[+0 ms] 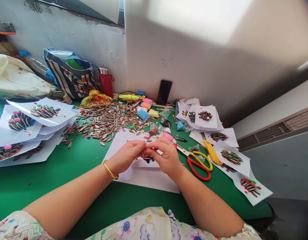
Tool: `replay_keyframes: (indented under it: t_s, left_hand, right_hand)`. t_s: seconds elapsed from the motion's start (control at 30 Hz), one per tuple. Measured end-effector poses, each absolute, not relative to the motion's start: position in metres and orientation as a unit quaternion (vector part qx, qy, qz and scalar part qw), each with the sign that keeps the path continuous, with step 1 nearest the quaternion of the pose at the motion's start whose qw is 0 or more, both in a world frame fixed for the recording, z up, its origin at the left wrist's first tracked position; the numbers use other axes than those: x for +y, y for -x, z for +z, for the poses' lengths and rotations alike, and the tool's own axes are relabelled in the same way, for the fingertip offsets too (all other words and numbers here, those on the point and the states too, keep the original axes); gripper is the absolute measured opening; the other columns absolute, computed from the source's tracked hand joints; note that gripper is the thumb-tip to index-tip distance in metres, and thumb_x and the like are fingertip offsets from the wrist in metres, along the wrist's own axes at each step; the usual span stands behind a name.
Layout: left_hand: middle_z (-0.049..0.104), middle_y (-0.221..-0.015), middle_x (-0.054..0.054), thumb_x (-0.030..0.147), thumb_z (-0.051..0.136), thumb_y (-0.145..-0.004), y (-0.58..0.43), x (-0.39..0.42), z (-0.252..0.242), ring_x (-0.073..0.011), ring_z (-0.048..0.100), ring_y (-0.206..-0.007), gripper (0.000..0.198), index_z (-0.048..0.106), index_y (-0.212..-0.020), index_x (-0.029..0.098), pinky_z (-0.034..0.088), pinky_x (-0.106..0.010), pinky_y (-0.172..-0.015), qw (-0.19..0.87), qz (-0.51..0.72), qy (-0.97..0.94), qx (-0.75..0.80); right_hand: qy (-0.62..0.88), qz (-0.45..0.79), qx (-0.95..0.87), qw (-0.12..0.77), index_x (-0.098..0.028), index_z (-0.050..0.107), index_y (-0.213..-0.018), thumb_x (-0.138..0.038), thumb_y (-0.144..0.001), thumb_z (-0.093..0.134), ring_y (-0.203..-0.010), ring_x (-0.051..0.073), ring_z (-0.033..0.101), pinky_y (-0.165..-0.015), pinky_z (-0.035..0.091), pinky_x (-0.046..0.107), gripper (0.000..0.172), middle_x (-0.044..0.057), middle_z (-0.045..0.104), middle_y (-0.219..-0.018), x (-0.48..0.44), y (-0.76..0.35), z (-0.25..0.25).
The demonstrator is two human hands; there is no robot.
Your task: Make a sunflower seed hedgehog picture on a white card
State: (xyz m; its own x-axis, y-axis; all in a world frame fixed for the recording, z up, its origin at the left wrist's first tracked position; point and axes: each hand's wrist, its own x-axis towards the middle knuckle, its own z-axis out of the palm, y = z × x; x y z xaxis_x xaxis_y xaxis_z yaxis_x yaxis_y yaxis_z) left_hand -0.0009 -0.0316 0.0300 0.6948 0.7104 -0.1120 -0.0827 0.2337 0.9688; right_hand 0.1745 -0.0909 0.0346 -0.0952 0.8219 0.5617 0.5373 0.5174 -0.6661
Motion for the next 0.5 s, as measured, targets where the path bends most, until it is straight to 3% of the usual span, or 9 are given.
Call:
replay_keyframes:
  t_s: [0.1, 0.27, 0.5]
  left_hand:
    - [0.055, -0.07, 0.0, 0.047, 0.071, -0.082, 0.0007, -0.0317, 0.0302, -0.0126, 0.048, -0.067, 0.033, 0.067, -0.079, 0.014, 0.04, -0.027, -0.065, 0.765, 0.259, -0.529, 0.26]
    - [0.053, -0.068, 0.001, 0.049, 0.07, -0.083, 0.0018, -0.0294, 0.0267, -0.0117, 0.046, -0.064, 0.036, 0.063, -0.075, 0.015, 0.037, -0.026, -0.062, 0.751, 0.278, -0.524, 0.292]
    - [0.052, -0.066, 0.002, 0.051, 0.071, -0.081, 0.0012, -0.0313, 0.0273, -0.0119, 0.045, -0.064, 0.038, 0.061, -0.071, 0.015, 0.036, -0.026, -0.062, 0.732, 0.257, -0.561, 0.289]
  right_hand:
    - [0.474, 0.15, -0.719, 0.486, -0.026, 0.073, -0.097, -0.029, -0.09, 0.068, -0.085, 0.021, 0.059, -0.077, 0.047, 0.037, 0.009, 0.003, 0.065, -0.084, -0.0908, -0.1757, 0.0344]
    - [0.458, 0.162, -0.733, 0.476, -0.029, 0.07, -0.116, -0.028, -0.095, 0.06, -0.088, 0.021, 0.058, -0.08, 0.047, 0.038, 0.023, 0.004, 0.065, -0.089, -0.0917, -0.1769, 0.0353]
    - [0.46, 0.195, -0.71, 0.496, -0.024, 0.072, -0.086, -0.027, -0.09, 0.067, -0.08, 0.018, 0.058, -0.074, 0.047, 0.033, 0.007, 0.001, 0.062, -0.078, -0.0911, -0.1728, 0.0371]
